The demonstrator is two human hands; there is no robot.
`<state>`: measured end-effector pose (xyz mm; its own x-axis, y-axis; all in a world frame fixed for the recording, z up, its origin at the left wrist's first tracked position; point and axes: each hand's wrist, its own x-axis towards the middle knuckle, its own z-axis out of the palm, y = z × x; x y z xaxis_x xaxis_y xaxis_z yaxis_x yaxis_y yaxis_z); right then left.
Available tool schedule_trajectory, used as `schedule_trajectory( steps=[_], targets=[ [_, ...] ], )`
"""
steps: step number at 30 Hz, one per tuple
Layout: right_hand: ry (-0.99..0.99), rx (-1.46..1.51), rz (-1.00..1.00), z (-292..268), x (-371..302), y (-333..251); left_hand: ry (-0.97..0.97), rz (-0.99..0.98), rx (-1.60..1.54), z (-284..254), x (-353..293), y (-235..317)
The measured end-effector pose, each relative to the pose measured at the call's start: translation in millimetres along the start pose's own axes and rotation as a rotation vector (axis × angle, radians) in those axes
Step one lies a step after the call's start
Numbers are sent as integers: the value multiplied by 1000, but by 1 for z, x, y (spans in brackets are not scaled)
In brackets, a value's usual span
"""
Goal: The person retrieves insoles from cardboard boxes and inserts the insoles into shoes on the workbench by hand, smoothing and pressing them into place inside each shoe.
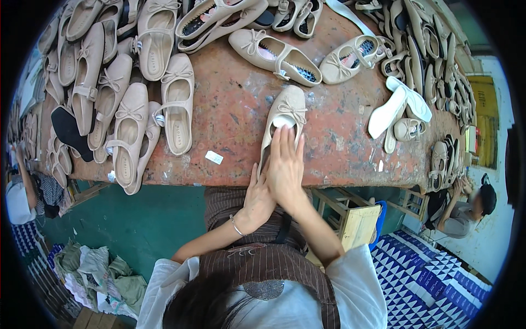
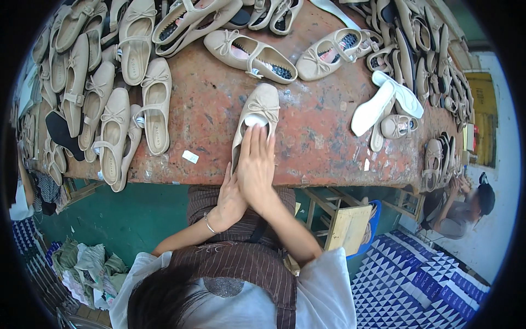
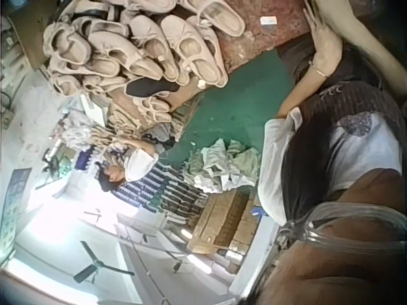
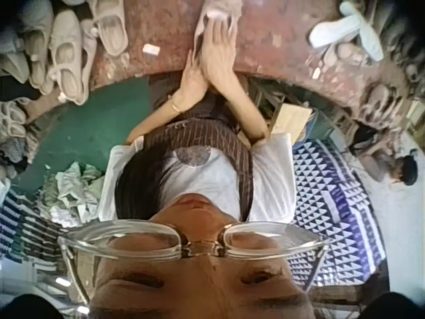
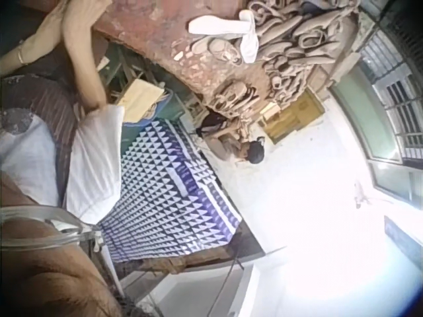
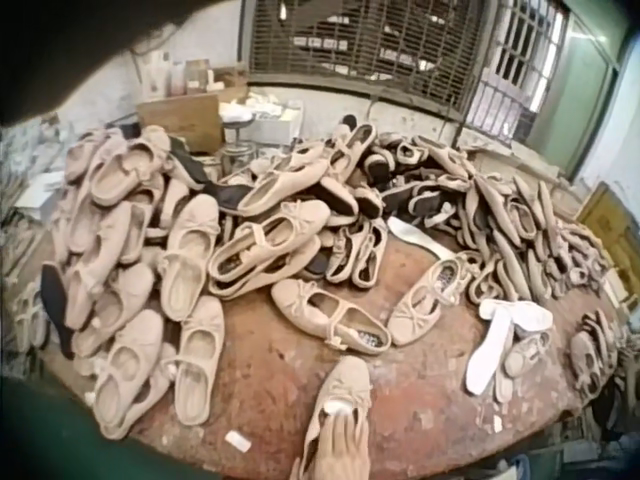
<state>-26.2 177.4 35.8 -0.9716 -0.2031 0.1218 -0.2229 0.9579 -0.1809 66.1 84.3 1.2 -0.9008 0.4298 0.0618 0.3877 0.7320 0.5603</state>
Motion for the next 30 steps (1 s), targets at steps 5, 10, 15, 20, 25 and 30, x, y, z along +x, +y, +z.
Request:
schedule_trajectory(
  steps=[5, 10, 15, 20, 25, 30],
  targets=[
    [-495, 102, 177, -11, 11, 4, -90, 24, 97, 4, -1, -3],
    [-9, -24, 55, 21, 10, 10, -90, 66, 112, 1, -3, -7],
    [-218, -122, 22, 36, 31, 18, 25, 3, 94, -4, 13, 5],
    [-360, 967, -15, -21, 15, 95, 208, -57, -276, -40, 15, -24],
    [586, 120, 748, -52, 29, 249, 691, -344, -280, -218, -15, -138],
    [386, -199, 947, -23, 36, 326, 1008, -286, 379, -440, 44, -200]
  ],
)
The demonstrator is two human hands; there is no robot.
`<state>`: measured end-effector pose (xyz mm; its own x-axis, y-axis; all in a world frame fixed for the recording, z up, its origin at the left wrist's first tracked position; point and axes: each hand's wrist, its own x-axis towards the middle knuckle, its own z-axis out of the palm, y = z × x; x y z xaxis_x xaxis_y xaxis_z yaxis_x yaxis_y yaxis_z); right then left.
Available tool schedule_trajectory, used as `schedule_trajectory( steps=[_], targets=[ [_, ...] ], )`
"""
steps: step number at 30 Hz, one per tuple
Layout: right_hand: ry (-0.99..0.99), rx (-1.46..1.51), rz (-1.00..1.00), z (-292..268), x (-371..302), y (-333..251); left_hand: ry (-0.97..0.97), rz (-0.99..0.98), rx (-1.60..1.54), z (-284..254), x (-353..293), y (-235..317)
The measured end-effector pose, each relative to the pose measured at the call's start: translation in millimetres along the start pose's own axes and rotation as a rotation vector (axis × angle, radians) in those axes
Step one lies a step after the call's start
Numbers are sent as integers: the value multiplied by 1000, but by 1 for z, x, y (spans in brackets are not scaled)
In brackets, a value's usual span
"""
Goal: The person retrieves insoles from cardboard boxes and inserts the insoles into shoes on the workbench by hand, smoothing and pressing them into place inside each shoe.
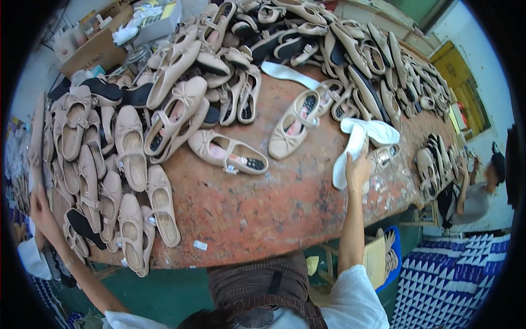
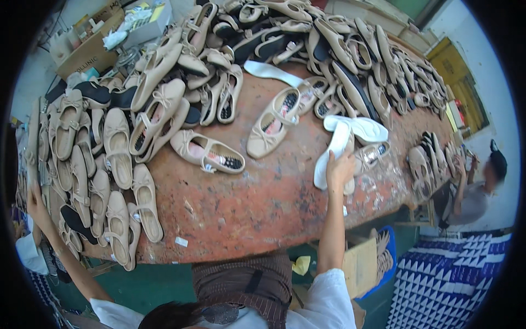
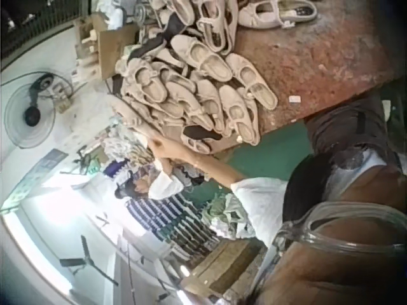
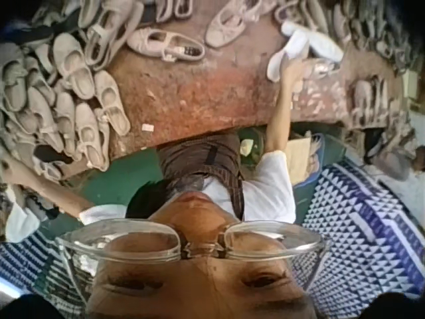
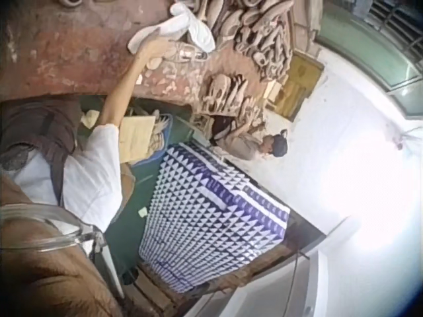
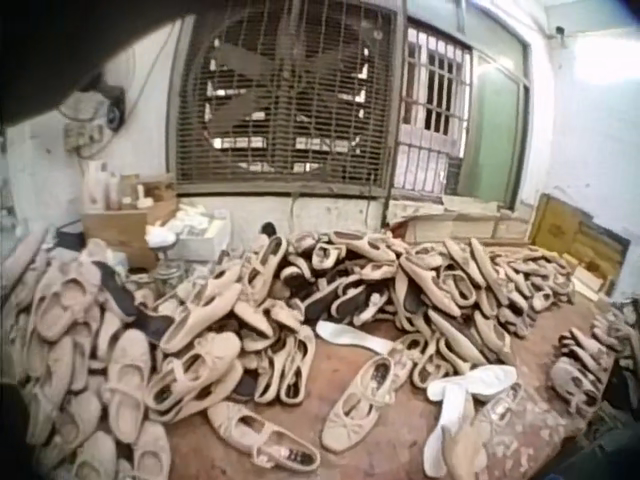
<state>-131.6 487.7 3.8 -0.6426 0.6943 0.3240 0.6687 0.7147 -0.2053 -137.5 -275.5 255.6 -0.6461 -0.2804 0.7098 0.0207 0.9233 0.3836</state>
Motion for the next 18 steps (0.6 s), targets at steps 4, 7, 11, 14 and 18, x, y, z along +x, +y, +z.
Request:
schedule_trajectory(
  steps=[4, 7, 11, 14, 18],
  targets=[
    [-258, 318, 125, 8, 6, 4, 186, 315, 94, 88, 55, 88],
    [-408, 933, 203, -2, 3, 0, -355, 636, -255, 219, 43, 199],
    [-613, 1699, 503, -26, -20, -12, -761, 828, -337, 411, 43, 321],
    [-683, 1829, 514, -51, -43, -18, -1066, 621, -49, 484, 44, 353],
    [-720, 2003, 549, -77, -69, -22, -1087, 719, -252, 457, 24, 358]
  ],
)
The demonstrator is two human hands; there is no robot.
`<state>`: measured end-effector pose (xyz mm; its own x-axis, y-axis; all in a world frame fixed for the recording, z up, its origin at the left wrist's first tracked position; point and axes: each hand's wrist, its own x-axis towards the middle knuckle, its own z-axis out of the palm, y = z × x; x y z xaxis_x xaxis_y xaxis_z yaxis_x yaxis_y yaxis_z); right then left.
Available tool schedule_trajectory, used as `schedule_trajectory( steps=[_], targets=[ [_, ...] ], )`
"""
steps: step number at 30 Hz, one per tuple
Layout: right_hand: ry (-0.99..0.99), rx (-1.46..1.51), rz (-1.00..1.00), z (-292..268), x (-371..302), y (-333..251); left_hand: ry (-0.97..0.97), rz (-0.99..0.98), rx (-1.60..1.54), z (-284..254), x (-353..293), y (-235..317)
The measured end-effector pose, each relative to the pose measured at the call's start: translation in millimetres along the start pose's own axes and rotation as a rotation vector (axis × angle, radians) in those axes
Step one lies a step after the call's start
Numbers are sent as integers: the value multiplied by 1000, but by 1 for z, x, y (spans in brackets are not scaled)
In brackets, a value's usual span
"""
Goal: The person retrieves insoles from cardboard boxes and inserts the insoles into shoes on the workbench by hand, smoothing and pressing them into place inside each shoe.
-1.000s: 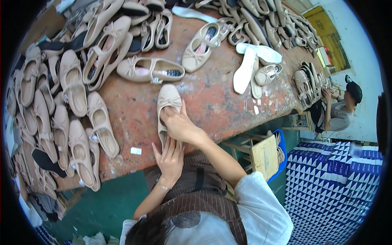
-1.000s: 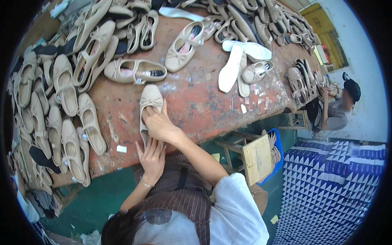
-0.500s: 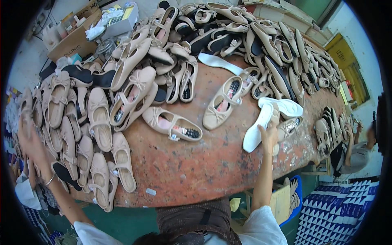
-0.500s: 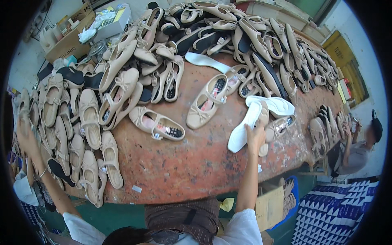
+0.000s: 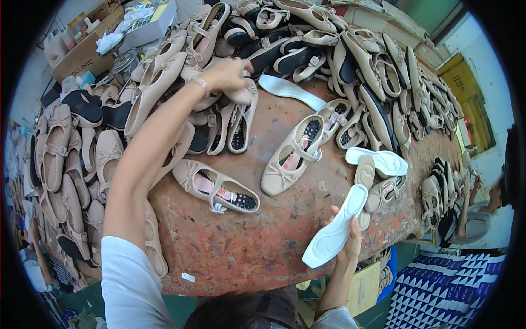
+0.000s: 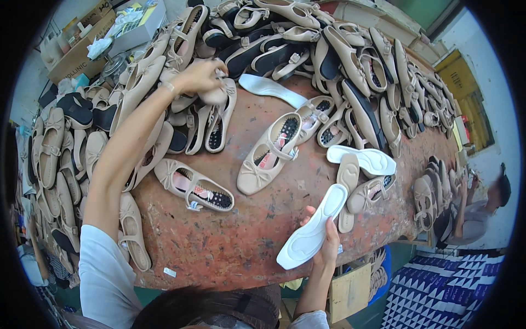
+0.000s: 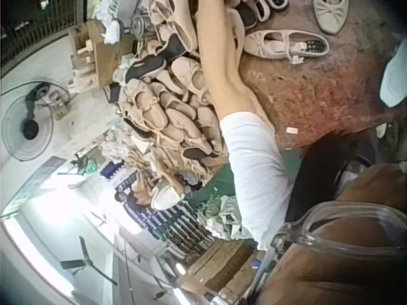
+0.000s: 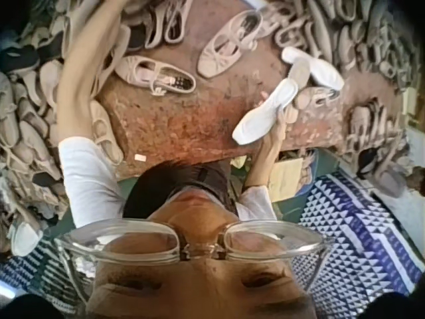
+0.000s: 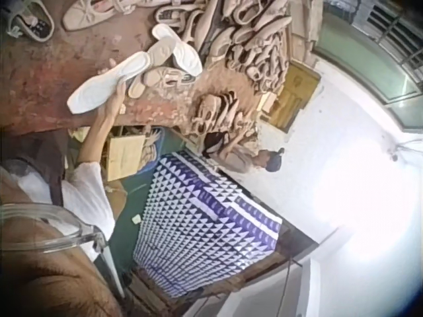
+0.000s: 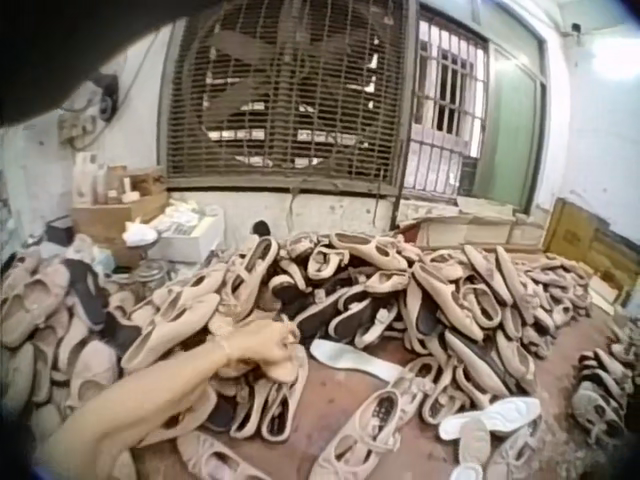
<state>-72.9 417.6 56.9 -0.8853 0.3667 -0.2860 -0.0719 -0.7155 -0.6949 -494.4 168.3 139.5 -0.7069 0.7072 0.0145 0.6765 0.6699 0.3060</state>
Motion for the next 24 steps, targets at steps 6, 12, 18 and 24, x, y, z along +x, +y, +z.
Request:
schedule_trajectory(
  steps=[6, 12, 18, 24],
  targets=[
    [17, -17, 109, 2, -34, 6, 160, 404, -295, 47, -227, 154],
    [-115, 83, 149, 2, -67, 17, 465, 42, -227, 82, -344, 222],
    [-96, -56, 127, -3, -93, 15, 655, -57, 92, -2, -333, 139],
    [10, -24, 133, -20, -86, 43, 770, -139, 473, -24, -224, 88]
  ],
)
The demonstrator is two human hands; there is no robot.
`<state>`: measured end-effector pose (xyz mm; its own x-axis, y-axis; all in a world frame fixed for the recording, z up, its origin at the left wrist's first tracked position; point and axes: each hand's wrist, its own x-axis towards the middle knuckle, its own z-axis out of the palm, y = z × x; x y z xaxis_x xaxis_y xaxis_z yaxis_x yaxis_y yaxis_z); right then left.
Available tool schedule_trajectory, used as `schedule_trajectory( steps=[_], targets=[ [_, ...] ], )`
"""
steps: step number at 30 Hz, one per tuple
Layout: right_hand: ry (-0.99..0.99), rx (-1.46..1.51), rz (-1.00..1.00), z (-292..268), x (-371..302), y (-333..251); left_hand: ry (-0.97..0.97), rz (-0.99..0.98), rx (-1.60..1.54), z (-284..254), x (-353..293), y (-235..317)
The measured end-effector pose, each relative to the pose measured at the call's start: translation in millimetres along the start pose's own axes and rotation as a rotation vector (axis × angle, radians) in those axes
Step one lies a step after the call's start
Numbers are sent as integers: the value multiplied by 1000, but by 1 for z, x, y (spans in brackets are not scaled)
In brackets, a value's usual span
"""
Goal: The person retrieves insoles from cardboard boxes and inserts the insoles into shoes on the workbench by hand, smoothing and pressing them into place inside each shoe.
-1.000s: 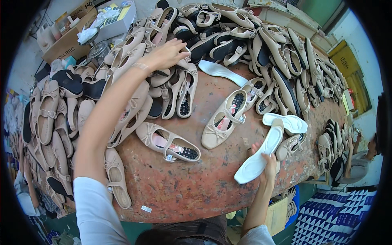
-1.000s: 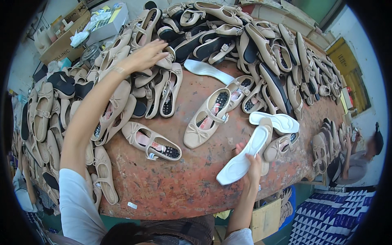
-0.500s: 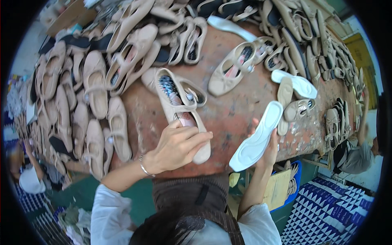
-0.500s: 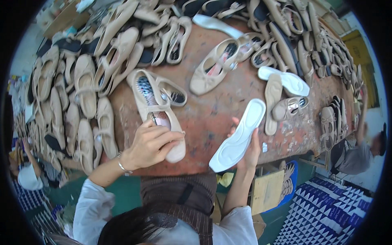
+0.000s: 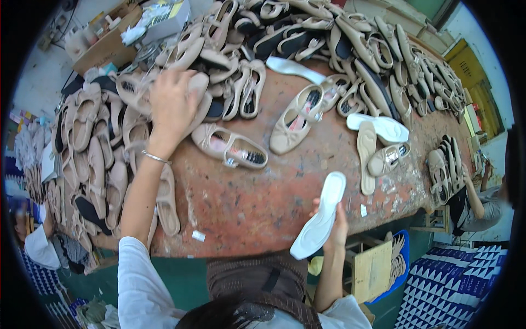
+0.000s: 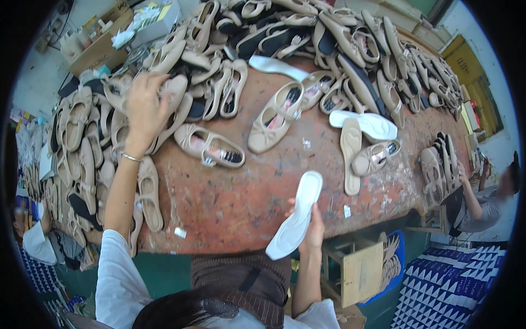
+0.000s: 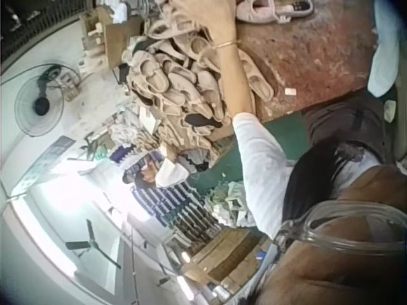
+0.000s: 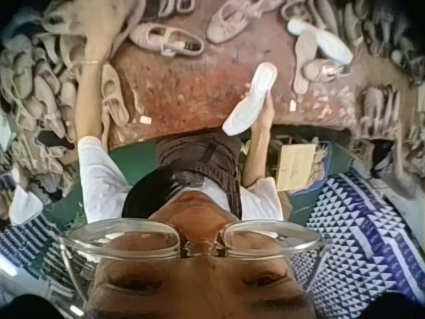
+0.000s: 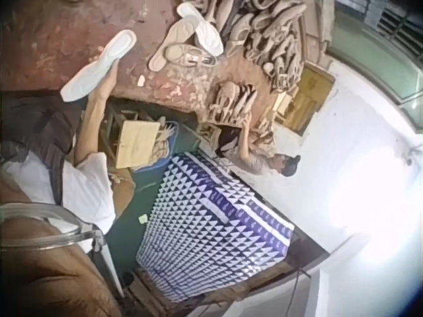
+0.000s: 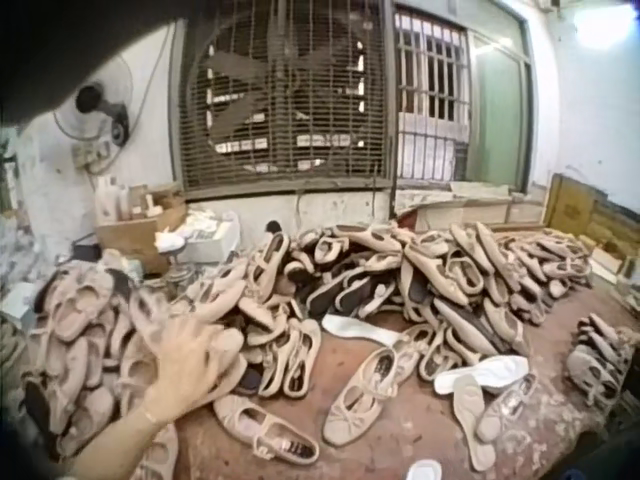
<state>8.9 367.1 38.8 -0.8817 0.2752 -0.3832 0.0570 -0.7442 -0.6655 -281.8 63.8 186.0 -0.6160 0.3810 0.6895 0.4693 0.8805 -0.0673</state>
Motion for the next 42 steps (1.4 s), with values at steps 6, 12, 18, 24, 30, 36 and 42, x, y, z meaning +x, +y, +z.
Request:
schedule_trajectory(
  steps=[6, 12, 18, 24, 30, 36, 42],
  targets=[
    [-150, 325, 251, -28, 33, 25, -423, -11, -299, 173, 87, 51],
    [-219, 418, 300, -51, 41, 27, -605, -405, -351, 345, 172, 41],
    [-146, 374, 328, -52, 35, 26, -404, -1114, -1120, 361, 179, 31],
    [-220, 333, 262, -41, 42, 22, -198, -521, -1189, 144, 66, 62],
    [-148, -19, 88, -13, 21, -18, -516, -287, -990, -83, -136, 81],
    [-505, -1633, -516, 36, -37, -23, -589, -130, -654, -120, -286, 82],
    [-794, -1717, -804, 75, -52, 49, -252, -971, -489, -114, -332, 105]
  ],
)
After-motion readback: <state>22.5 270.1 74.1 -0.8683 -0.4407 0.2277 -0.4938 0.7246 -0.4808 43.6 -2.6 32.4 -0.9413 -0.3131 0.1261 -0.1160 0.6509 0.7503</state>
